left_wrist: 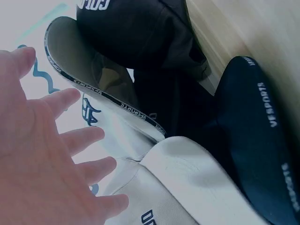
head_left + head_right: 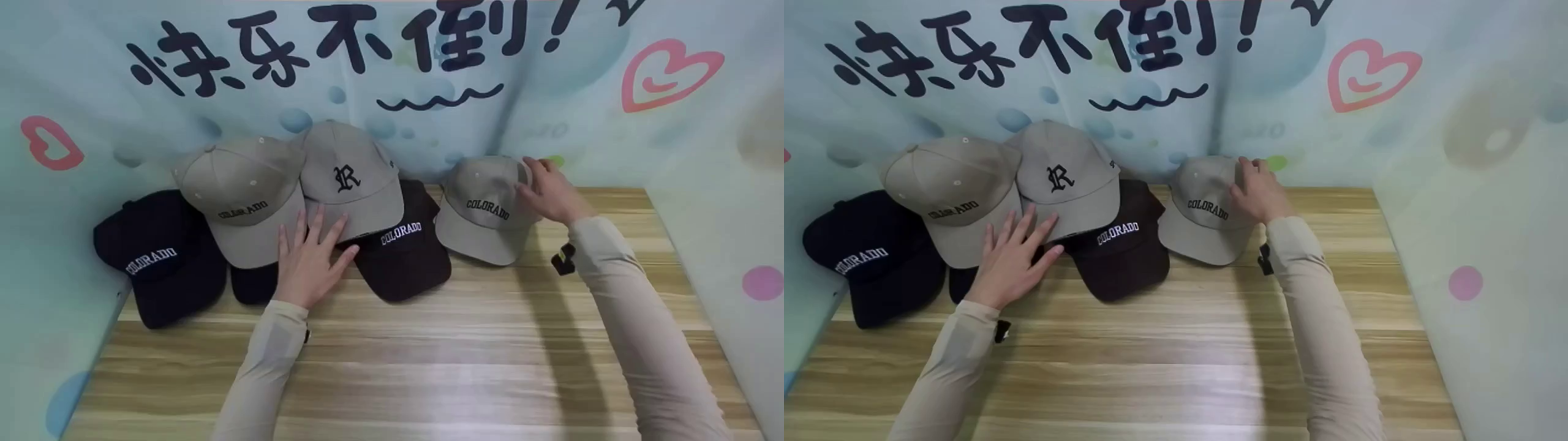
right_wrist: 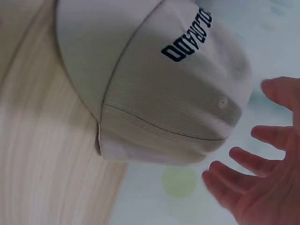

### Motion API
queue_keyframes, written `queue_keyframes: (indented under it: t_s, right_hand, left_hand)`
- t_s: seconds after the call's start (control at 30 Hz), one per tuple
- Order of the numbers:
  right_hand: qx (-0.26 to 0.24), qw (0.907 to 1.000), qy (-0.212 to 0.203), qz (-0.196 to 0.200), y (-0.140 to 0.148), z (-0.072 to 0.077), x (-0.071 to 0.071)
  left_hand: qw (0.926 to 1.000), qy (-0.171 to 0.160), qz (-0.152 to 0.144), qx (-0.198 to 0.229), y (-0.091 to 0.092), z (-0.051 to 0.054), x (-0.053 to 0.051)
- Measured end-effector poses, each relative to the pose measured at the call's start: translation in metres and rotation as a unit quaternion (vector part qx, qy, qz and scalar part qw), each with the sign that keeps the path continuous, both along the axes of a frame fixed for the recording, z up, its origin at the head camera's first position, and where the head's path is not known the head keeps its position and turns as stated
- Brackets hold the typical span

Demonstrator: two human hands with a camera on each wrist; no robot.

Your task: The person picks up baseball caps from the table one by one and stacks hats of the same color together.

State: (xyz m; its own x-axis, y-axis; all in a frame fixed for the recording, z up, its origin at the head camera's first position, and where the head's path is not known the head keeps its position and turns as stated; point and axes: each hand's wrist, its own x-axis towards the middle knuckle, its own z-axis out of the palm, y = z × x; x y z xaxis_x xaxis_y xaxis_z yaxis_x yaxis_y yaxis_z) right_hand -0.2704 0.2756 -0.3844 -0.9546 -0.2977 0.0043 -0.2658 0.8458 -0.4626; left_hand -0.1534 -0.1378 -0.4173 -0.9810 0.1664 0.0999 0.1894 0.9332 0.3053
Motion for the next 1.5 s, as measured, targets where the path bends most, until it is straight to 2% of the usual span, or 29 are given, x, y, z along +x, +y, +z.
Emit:
queue_keyframes:
  t_s: [0.1, 0.23, 0.37, 0.53, 0.73, 0.9, 1.1, 1.27, 1.5]
  right_hand:
    - [0.002, 0.9999, -0.014, -0.004, -0.001, -0.003, -0.012]
    - [0.012, 0.9979, -0.057, -0.027, -0.003, -0.004, -0.025]
    - [0.002, 0.9946, -0.094, -0.045, -0.006, 0.0, -0.039]
    - [-0.005, 0.9917, -0.112, -0.062, -0.01, 0.002, -0.047]
    - [-0.024, 0.9929, -0.093, -0.07, -0.008, 0.01, -0.044]
    - [-0.042, 0.9944, -0.077, -0.059, -0.007, 0.025, -0.039]
    - [-0.061, 0.9963, -0.06, 0.014, -0.008, 0.05, -0.029]
    - [-0.054, 0.9959, -0.037, 0.064, -0.009, 0.07, -0.018]
    - [-0.031, 0.9935, -0.017, 0.108, -0.011, 0.093, 0.0]
  left_hand:
    - [1.0, -0.004, -0.002, -0.008, 0.0, 0.0, 0.008]
    - [0.9998, -0.017, -0.003, -0.012, -0.001, -0.002, 0.018]
    - [0.9999, -0.01, -0.004, -0.013, -0.005, -0.004, 0.024]
    - [0.9999, -0.005, 0.001, -0.013, -0.016, -0.007, 0.031]
    - [0.9998, -0.005, 0.021, -0.004, -0.03, -0.012, 0.037]
    - [0.9996, 0.002, 0.027, -0.001, -0.034, -0.012, 0.04]
    - [0.9991, 0.033, 0.027, 0.007, -0.037, -0.01, 0.039]
    - [0.999, 0.036, 0.022, 0.01, -0.038, -0.008, 0.038]
    - [0.999, 0.04, 0.019, 0.009, -0.038, -0.003, 0.037]
